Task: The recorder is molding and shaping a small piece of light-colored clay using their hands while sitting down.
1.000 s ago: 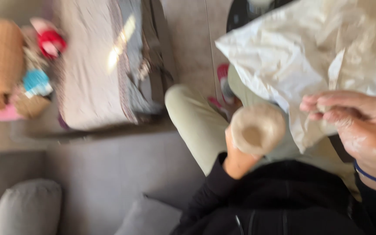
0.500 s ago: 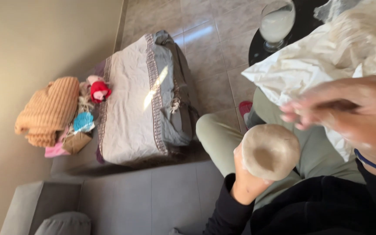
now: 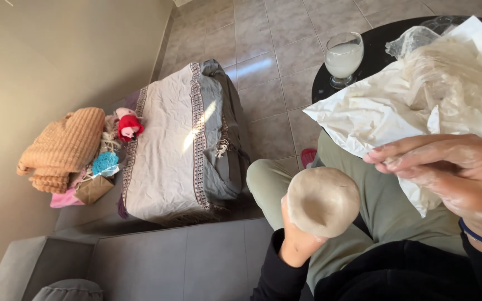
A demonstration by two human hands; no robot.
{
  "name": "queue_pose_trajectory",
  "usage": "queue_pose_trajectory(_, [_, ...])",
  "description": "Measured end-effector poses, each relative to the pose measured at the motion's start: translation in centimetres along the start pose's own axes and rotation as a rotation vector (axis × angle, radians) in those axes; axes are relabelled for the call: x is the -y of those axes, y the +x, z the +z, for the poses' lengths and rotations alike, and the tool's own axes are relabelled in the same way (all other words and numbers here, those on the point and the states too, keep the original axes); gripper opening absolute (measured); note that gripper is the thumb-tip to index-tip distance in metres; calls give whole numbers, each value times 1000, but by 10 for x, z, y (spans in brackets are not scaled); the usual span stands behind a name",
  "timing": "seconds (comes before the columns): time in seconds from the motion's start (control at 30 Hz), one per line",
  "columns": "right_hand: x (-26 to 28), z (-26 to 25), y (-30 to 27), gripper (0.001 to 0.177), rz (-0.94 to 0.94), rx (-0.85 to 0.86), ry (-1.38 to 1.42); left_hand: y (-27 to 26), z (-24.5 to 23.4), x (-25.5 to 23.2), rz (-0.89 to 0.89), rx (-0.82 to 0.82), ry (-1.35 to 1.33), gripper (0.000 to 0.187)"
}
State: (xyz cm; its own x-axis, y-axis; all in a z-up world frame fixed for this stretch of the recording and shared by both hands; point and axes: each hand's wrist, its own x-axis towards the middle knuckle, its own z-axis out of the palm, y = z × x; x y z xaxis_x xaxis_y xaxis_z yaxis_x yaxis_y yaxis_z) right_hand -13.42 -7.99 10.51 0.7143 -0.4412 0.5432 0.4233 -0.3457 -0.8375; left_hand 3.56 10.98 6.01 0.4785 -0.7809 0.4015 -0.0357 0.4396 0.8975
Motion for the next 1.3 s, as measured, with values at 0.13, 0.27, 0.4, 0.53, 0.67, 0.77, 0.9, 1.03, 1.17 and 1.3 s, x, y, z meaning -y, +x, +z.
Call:
queue_pose_trajectory(0.13, [-18,-6,-9,10,14,3,82,-3,-3,11,-14,-9,231,42])
queue_pose_trajectory(0.27, [-18,-4,-16,16,185,-105,123,-4,-5,11,-45,3,159,44])
queue_pose_trajectory(0.4, [-19,-2,-9,15,218,-164,133,-4,-7,9,-37,14,53,49])
queue_pose_trajectory(0.53, [-8,6,3,13,45,-80,101,-7,-11,17,-57,-7,101,48])
queue_pose_trajectory(0.67, [-18,3,-3,13,67,-88,48,-9,-13,21,-28,-2,146,50])
queue_pose_trajectory(0.77, [-38,-12,-19,14,167,-132,93,-10,-13,24,-46,3,123,50])
queue_pose_trajectory(0.9, [-60,-29,-32,19,102,-78,156,-10,-13,26,-18,14,162,48])
queue_pose_trajectory(1.03, [-55,-24,-26,11,91,-99,380,-9,-12,23,-29,5,173,48])
queue_pose_trajectory(1.17, [3,13,14,18,170,-209,250,-10,-11,23,-32,4,161,50])
queue_pose_trajectory(1.3, [9,18,20,27,109,-200,122,-9,-11,23,-35,13,77,52])
